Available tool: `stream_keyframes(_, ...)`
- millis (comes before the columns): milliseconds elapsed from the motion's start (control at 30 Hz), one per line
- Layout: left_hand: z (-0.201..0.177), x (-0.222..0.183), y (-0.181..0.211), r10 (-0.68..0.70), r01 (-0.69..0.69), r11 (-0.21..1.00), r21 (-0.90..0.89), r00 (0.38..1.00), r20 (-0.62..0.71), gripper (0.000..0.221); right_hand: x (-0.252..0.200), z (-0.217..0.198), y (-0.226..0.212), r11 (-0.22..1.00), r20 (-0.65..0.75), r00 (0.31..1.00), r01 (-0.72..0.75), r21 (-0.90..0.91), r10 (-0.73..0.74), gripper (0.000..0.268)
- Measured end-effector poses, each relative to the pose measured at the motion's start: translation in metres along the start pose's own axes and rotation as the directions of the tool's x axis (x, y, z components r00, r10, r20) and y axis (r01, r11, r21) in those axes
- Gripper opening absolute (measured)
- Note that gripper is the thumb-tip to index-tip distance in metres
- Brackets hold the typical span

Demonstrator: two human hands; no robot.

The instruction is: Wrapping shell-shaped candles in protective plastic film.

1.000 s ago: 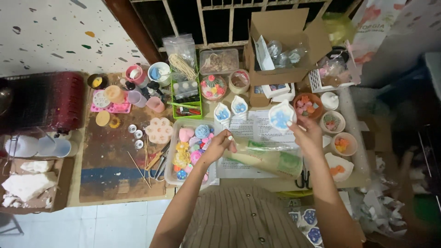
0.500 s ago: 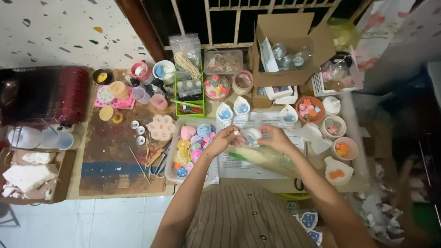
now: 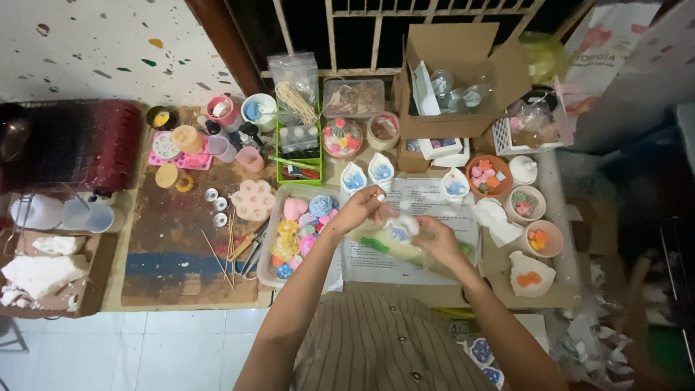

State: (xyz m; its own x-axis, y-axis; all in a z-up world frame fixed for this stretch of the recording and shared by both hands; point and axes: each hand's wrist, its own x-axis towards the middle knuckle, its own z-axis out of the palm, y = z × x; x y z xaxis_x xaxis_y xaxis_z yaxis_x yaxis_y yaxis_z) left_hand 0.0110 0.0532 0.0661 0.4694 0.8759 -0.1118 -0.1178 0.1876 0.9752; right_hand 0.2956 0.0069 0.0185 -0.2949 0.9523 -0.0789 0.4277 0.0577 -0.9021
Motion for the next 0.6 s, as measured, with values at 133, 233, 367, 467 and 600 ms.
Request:
stream_keyframes(133, -0.006, 0.037, -0.03, 0.037, -0.028, 0.996, 0.082, 0.994, -0.105, 0.017, -0.006, 0.005, 0.018, 0.969, 0.118, 0.986, -0.137, 0.205, 0.115, 0.053)
stream_keyframes(233, 0.002, 0.063, -0.038, 0.03, -0.004, 0.989, 0.15, 0.985, -0.169, 0.016, -0.009, 0.004, 0.019, 0.952, 0.137, 0.988, -0.103, 0.29, 0.065, 0.049)
stream_keyframes(367, 0.009, 0.101, -0.105, 0.001, 0.043, 0.976, 0.212, 0.979, -0.202, 0.015, -0.01, 0.025, 0.123, 0.936, 0.072, 0.997, 0.01, 0.351, -0.038, 0.046)
stream_keyframes(467, 0.017, 0.119, -0.145, -0.049, 0.085, 0.958, 0.273, 0.989, -0.137, 0.023, -0.013, 0.025, 0.104, 0.809, 0.09, 0.977, -0.212, 0.548, 0.195, 0.051)
stream_keyframes(600, 0.016, 0.131, -0.173, -0.229, 0.219, 0.915, 0.339, 0.973, -0.01, 0.019, -0.016, 0.018, 0.056, 0.922, 0.042, 0.977, -0.209, 0.327, 0.207, 0.052)
